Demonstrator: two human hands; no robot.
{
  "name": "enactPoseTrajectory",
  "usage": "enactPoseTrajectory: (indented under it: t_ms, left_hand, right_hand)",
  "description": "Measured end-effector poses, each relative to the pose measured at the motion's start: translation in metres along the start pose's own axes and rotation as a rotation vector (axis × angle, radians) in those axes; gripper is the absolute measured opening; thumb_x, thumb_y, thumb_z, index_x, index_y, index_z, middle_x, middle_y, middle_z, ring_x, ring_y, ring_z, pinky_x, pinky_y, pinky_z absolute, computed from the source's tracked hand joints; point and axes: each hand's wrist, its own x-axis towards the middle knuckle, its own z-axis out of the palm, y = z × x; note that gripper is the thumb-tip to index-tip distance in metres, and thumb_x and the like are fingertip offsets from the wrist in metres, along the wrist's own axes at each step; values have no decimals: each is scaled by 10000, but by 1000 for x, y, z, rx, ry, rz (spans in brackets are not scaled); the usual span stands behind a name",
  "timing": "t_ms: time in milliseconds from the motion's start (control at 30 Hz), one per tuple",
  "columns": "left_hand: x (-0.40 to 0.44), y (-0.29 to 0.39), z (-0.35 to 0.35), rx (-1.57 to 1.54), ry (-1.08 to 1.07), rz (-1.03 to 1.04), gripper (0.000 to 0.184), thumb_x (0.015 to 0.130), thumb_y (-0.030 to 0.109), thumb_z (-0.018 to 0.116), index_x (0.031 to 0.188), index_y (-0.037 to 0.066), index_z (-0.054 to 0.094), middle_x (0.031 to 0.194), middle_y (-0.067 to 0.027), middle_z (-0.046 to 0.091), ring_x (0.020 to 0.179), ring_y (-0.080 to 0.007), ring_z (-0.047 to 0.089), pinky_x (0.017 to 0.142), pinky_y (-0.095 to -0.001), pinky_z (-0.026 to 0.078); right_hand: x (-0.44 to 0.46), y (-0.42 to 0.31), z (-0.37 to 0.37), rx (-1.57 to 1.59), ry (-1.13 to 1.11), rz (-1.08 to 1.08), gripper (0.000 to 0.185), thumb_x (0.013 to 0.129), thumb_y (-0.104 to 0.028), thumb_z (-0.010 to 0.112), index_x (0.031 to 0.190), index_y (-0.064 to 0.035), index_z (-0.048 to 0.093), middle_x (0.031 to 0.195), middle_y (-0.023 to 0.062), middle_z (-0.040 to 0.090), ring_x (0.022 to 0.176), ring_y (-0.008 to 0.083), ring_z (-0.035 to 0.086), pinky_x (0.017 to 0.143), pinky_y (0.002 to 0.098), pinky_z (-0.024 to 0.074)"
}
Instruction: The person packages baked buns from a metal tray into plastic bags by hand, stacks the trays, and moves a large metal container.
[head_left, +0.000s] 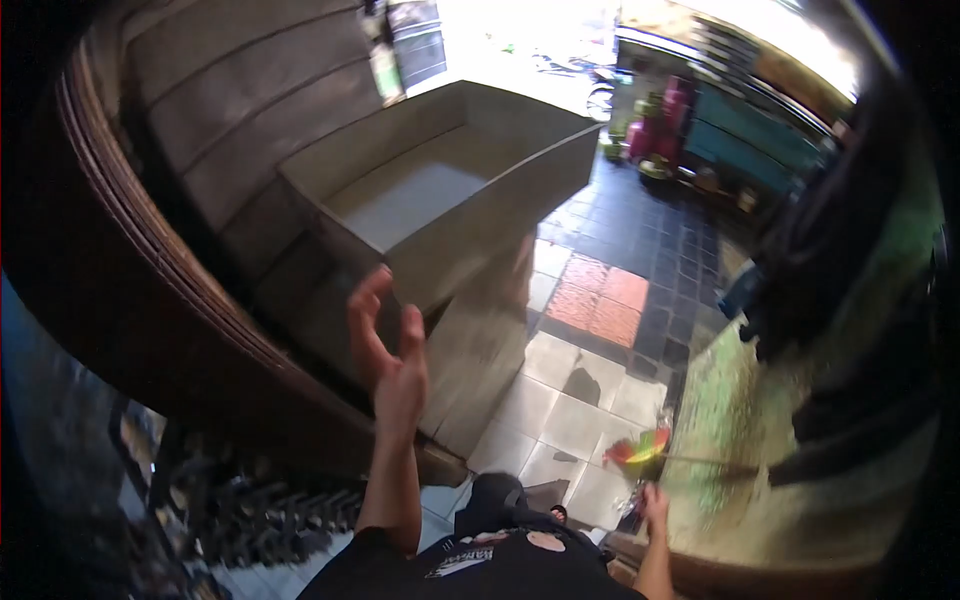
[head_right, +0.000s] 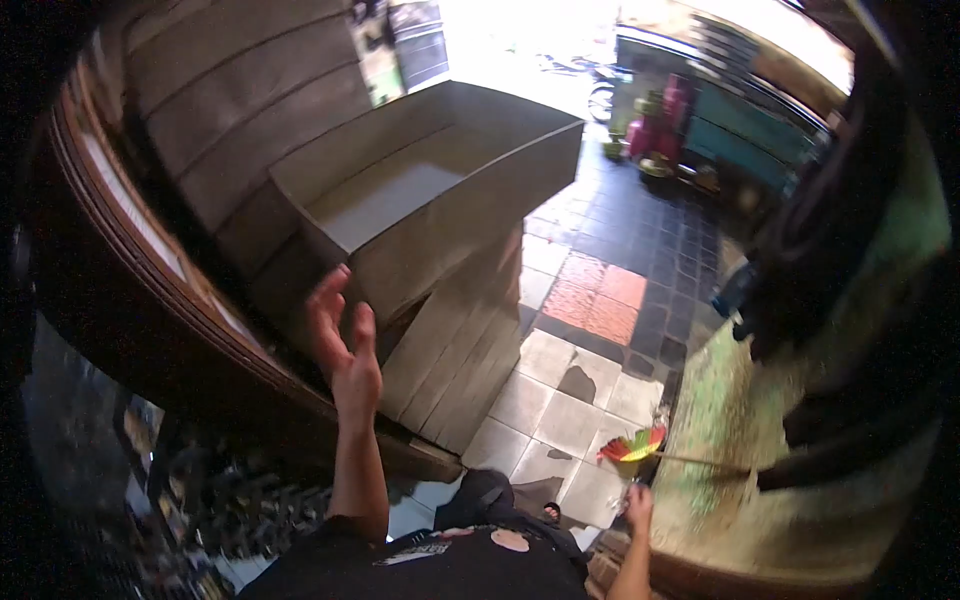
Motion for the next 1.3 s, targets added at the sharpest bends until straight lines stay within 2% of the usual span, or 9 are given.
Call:
enactPoseTrajectory:
  t_ms: [267, 400, 500, 600, 667, 733, 867, 933, 1300]
  left_hand:
    - [133, -55, -11, -31, 462, -290, 666, 1039, 320, 651, 1564, 7, 387, 1529, -270, 495, 1417, -327, 510, 1184, -423, 386]
    - [207, -82, -28, 369, 229, -480, 781, 1005, 405, 673, 1580, -24, 364, 1585, -322, 448, 1450, -392, 498, 1197, -436, 376]
    - [242, -114, -24, 715, 55, -667, 830, 982, 450, 670, 1559, -67, 373, 1550, -357, 474, 1446, -421, 506, 1204, -443, 378]
    - [250, -117, -17, 1041, 2, -692, 812, 960, 449, 648, 1498, -116, 421, 1434, -385, 558, 1344, -460, 578, 1149, -470, 450]
    - [254, -130, -21, 1210, -185, -740, 644, 943, 319, 618, 1395, -132, 538, 1346, -379, 616, 1260, -491, 624, 1076, -494, 512]
    - [251, -142, -14, 1257, -194, -743, 452, 942, 253, 634, 1202, -117, 632, 1263, -392, 644, 1231, -519, 623, 1046, -525, 518]
    - [249, -148, -12, 1366, -111, -846, 322, 934, 180, 607, 1015, -113, 713, 1129, -367, 694, 1119, -511, 678, 980, -536, 554]
    - [245, -142, -6, 1389, -20, -835, 311, 938, 179, 614, 964, -109, 726, 1085, -362, 703, 1094, -504, 689, 961, -539, 561]
    - [181, -28, -65, 1693, 83, -858, 369, 973, 275, 685, 981, -93, 704, 1018, -345, 705, 1024, -523, 685, 914, -571, 539]
  right_hand:
    - [276, -561, 170, 110, -343, -779, 349, 1097, -378, 601, 1245, -71, 672, 1063, 14, 665, 930, 104, 613, 816, 270, 499]
    - [310, -763, 265, -186, -280, -1327, 471, 1097, -374, 605, 1371, 9, 619, 1303, 136, 674, 1213, 225, 629, 1032, 344, 496]
    - [358, -856, 336, -352, -429, -1262, 612, 1077, -435, 615, 1459, 40, 558, 1444, 209, 625, 1348, 269, 588, 1151, 380, 435]
    - [436, -901, 411, -628, -592, -1053, 795, 1033, -558, 623, 1556, 18, 459, 1552, 196, 550, 1402, 297, 551, 1191, 413, 392]
    - [459, -916, 436, -519, -1070, -760, 665, 1073, -434, 596, 1573, -16, 462, 1528, 158, 562, 1282, 231, 609, 1026, 367, 507]
    - [451, -926, 472, -756, -1075, -692, 663, 1061, -378, 619, 1591, -23, 436, 1486, 158, 592, 1265, 218, 620, 975, 344, 535]
    - [531, -911, 545, -705, -962, -899, 628, 997, -218, 689, 1553, -19, 477, 1325, 183, 669, 1124, 245, 673, 935, 355, 554]
    - [543, -925, 570, -1035, -712, -1410, 610, 961, -155, 671, 1523, 3, 492, 1263, 197, 676, 1084, 255, 676, 935, 380, 552]
    - [418, -929, 642, -708, -1103, -1286, 514, 921, -110, 615, 1404, 61, 575, 1214, 265, 704, 1015, 300, 727, 898, 404, 572]
